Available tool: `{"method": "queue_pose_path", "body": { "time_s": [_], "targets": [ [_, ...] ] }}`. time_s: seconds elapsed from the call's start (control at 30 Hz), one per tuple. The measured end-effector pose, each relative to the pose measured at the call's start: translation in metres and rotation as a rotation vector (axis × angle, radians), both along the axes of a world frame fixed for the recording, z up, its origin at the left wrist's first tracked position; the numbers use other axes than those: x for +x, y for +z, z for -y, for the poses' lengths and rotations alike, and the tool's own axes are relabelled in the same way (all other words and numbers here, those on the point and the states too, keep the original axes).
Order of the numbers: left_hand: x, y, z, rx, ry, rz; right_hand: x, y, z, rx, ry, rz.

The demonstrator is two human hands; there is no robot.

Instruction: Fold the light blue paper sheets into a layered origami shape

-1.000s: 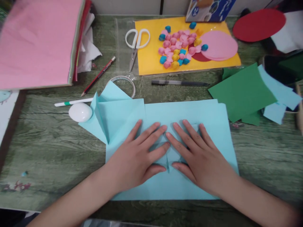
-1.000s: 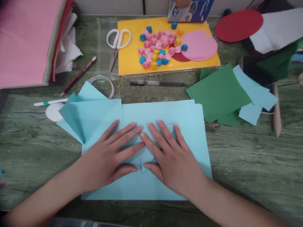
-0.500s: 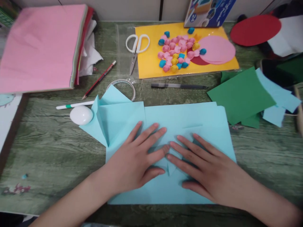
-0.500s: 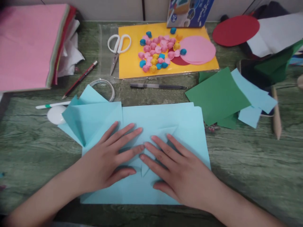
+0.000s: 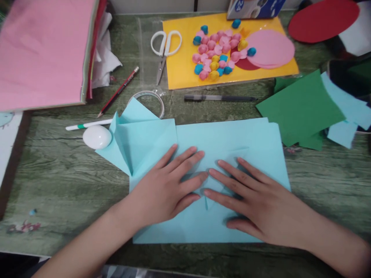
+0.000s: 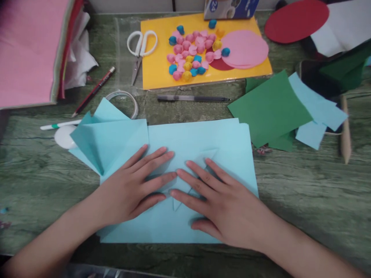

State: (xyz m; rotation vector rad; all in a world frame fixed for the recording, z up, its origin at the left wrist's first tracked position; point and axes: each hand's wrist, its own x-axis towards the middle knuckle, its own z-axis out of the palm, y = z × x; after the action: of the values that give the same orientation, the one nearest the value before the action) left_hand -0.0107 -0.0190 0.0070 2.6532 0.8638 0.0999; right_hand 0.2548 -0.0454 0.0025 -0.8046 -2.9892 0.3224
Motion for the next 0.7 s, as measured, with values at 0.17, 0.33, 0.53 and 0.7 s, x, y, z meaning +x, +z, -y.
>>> {"method": "queue_pose_path", "body": {
  "time_s": [0.17, 0.33, 0.53, 0.7],
  "targets": [
    [-0.0002, -0.0006, -0.0003, 0.0, 0.001, 0.022, -0.0002, -0.0015, 0.0003, 0.002, 0.0, -0.009],
    [0.0002, -0.0015, 0.0005, 0.0, 0.002, 0.022, -0.0004, -0.0032, 0.0011, -0.014, -0.017, -0.042],
    [0.0014, -0.0018, 0.0014, 0.016, -0.002, 0.011, -0.0006, -0.003, 0.0013, -0.033, -0.025, -0.048],
    [0.0013, -0.0014, 0.0017, 0.018, -0.003, 0.004, -0.0008, -0.0043, 0.001, -0.043, -0.033, -0.064]
  ]
}}
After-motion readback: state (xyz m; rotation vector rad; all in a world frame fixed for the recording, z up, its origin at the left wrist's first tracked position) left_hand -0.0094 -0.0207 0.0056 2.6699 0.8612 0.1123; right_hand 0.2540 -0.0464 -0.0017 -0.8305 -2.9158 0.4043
